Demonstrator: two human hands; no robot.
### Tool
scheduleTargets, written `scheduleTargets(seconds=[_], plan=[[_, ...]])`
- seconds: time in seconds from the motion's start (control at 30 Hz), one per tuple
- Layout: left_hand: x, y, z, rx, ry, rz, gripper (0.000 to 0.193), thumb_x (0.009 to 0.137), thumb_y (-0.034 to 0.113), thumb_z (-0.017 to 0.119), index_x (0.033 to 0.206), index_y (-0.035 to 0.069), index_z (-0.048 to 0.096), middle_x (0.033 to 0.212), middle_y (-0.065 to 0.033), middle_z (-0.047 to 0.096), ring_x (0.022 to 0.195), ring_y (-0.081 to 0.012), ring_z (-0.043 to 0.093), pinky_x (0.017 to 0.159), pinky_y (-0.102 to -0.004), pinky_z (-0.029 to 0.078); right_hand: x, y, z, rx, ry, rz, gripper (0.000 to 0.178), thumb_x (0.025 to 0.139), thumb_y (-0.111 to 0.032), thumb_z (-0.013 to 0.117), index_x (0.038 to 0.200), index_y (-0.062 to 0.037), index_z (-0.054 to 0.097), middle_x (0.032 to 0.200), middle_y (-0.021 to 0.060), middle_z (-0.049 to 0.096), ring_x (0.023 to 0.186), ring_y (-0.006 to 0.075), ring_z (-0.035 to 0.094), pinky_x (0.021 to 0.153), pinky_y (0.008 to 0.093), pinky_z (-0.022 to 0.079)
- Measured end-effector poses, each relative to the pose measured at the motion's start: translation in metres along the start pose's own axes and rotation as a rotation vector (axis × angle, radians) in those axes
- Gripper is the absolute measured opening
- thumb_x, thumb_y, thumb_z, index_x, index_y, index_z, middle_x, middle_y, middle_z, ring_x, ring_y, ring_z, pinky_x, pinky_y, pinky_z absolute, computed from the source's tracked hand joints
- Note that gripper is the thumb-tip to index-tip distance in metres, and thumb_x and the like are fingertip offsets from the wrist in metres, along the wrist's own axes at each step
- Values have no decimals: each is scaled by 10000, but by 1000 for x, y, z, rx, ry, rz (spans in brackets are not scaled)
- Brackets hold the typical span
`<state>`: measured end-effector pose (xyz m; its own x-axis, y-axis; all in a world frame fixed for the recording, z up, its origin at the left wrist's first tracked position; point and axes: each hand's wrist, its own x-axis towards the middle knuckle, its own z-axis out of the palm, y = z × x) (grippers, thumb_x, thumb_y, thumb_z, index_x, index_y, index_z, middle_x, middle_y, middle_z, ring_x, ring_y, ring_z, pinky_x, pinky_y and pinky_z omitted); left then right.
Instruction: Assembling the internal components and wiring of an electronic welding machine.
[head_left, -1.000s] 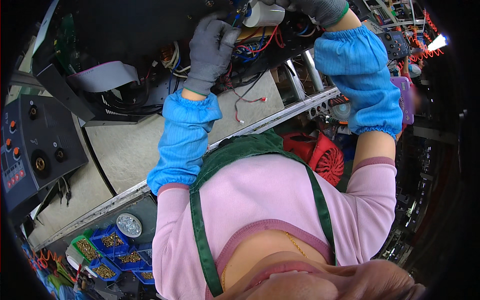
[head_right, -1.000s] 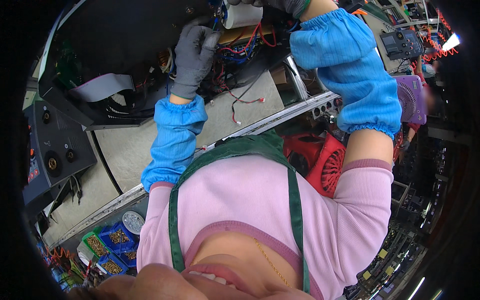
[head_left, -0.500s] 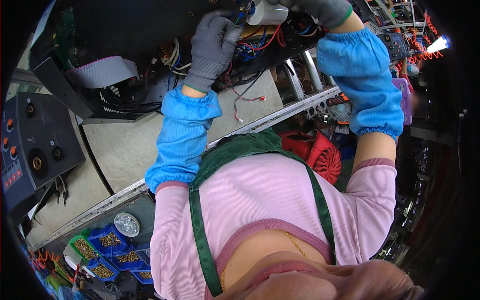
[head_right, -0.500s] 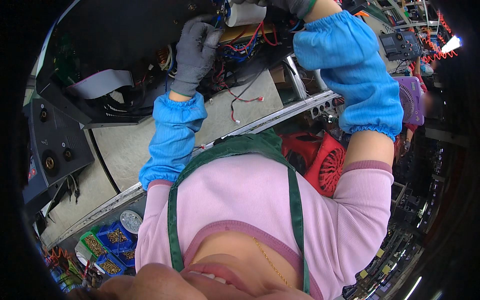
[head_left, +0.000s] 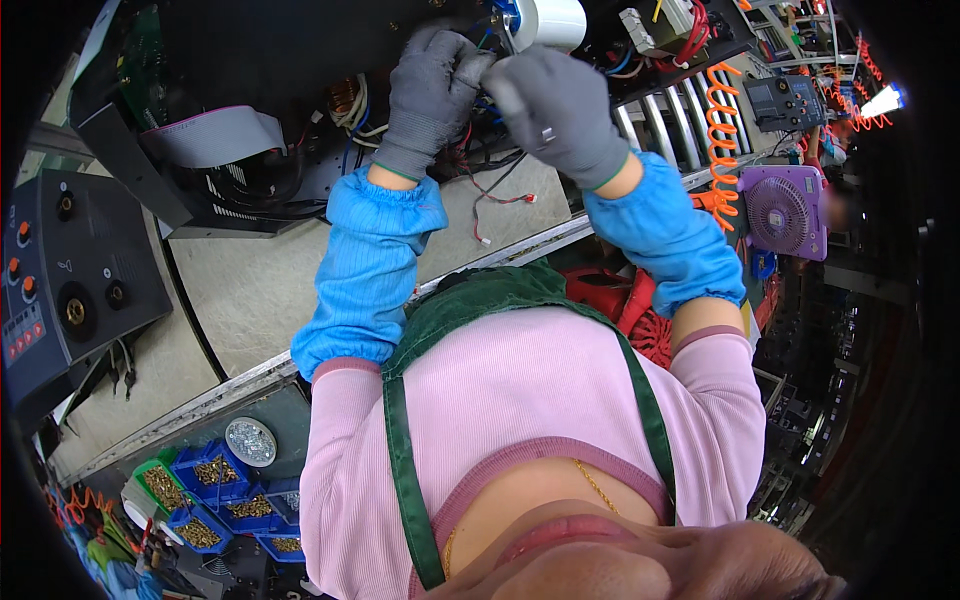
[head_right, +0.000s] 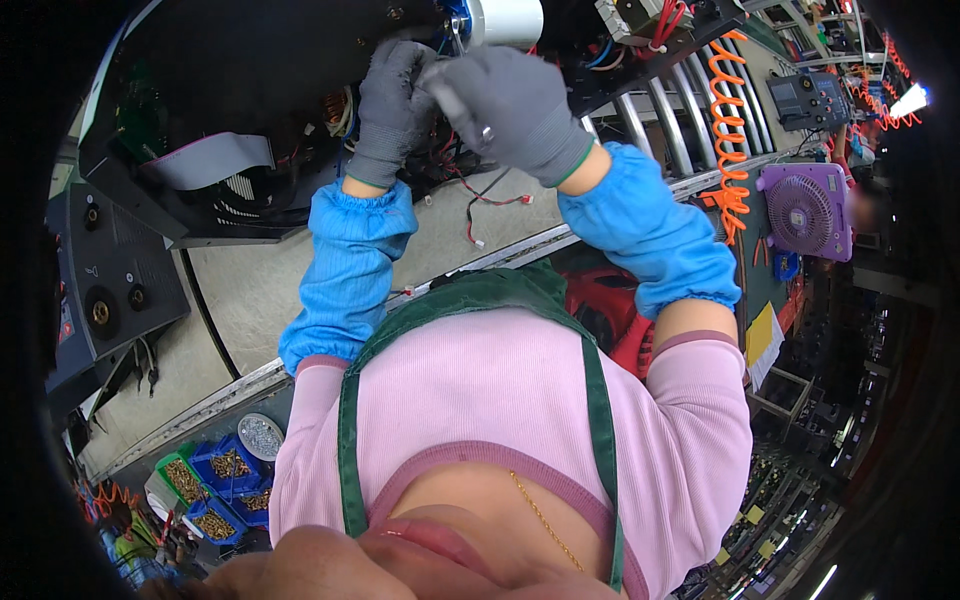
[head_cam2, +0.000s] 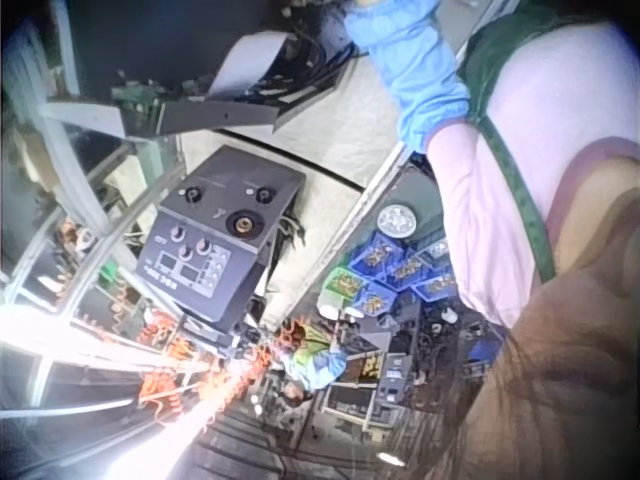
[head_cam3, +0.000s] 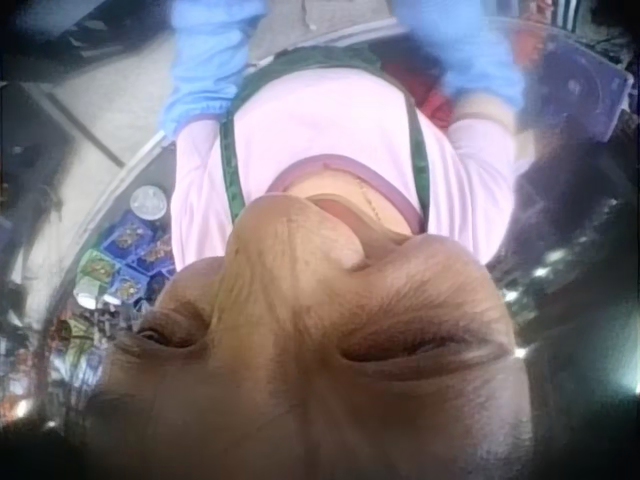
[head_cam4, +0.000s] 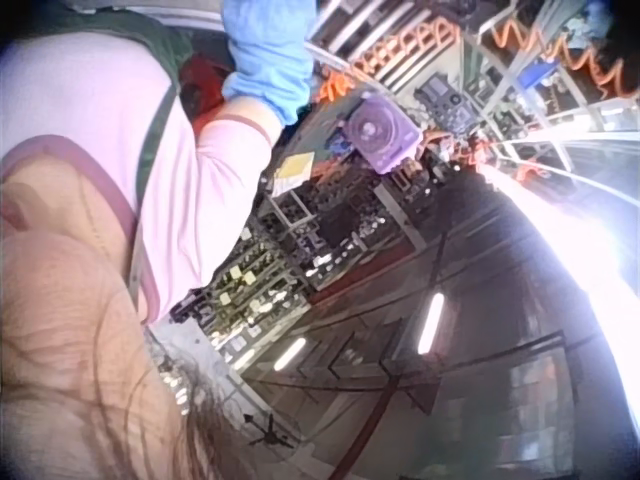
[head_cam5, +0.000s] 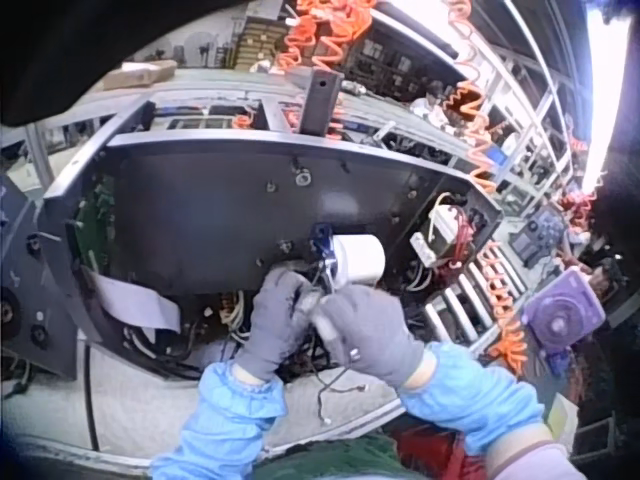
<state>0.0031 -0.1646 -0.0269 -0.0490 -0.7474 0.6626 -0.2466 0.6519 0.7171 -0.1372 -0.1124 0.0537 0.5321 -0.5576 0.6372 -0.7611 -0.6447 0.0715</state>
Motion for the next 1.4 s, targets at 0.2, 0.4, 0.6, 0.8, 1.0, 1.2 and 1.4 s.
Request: scheduleTargets(seconds=[0.2, 0.4, 0.6, 0.8, 1.0, 1.2, 1.4], plan=[[0, -3, 2, -28, 7, 28, 256, 833, 311, 646, 840, 58, 606, 882, -157, 570, 750, -330, 597, 650, -401, 486, 40, 6, -52, 176, -107, 131, 184, 862, -253, 601, 825, -81, 656, 683, 96, 597, 600, 242, 598, 534, 343, 474], [-2, -11, -2, 13, 50, 66, 272, 844, 325, 636, 855, 55, 600, 854, -159, 568, 737, -335, 592, 645, -399, 485, 99, 25, -47, 796, -518, 811, 340, 911, -265, 530, 665, -46, 612, 580, -24, 551, 497, 47, 488, 467, 194, 380], [4, -2, 5, -50, 29, 81, 266, 843, 325, 637, 853, 62, 601, 852, -153, 569, 758, -333, 587, 652, -396, 484, 117, 35, -61, 707, -558, 955, 319, 892, -287, 558, 676, -62, 626, 560, -2, 562, 454, 54, 468, 417, 208, 352], [-1, -6, -7, -28, 5, 59, 250, 829, 310, 644, 847, 65, 598, 847, -146, 569, 776, -336, 589, 658, -401, 484, 33, 7, -16, 248, -166, 168, 166, 855, -249, 610, 872, -88, 647, 726, 91, 612, 624, 239, 602, 546, 329, 476], [1, -8, 0, -32, 8, 24, 218, 795, 263, 661, 840, 60, 595, 836, -148, 567, 764, -341, 582, 660, -400, 484, 10, -27, -19, 20, -52, 12, 108, 771, -232, 682, 797, -133, 649, 728, 52, 603, 641, 235, 610, 554, 337, 495], [1, -2, -5, -54, -30, -15, 254, 814, 291, 657, 818, 47, 588, 814, -139, 558, 749, -315, 589, 643, -387, 477, 68, 8, -63, 617, -113, 526, 186, 869, -226, 528, 897, -60, 606, 686, 23, 568, 576, 118, 534, 502, 253, 415], [1, -4, -4, -39, -36, -3, 281, 826, 326, 648, 824, 52, 589, 836, -141, 558, 756, -317, 593, 647, -391, 485, 94, 27, -45, 632, -134, 740, 450, 938, -373, 492, 690, -25, 634, 562, -15, 534, 507, 64, 467, 479, 222, 364]])
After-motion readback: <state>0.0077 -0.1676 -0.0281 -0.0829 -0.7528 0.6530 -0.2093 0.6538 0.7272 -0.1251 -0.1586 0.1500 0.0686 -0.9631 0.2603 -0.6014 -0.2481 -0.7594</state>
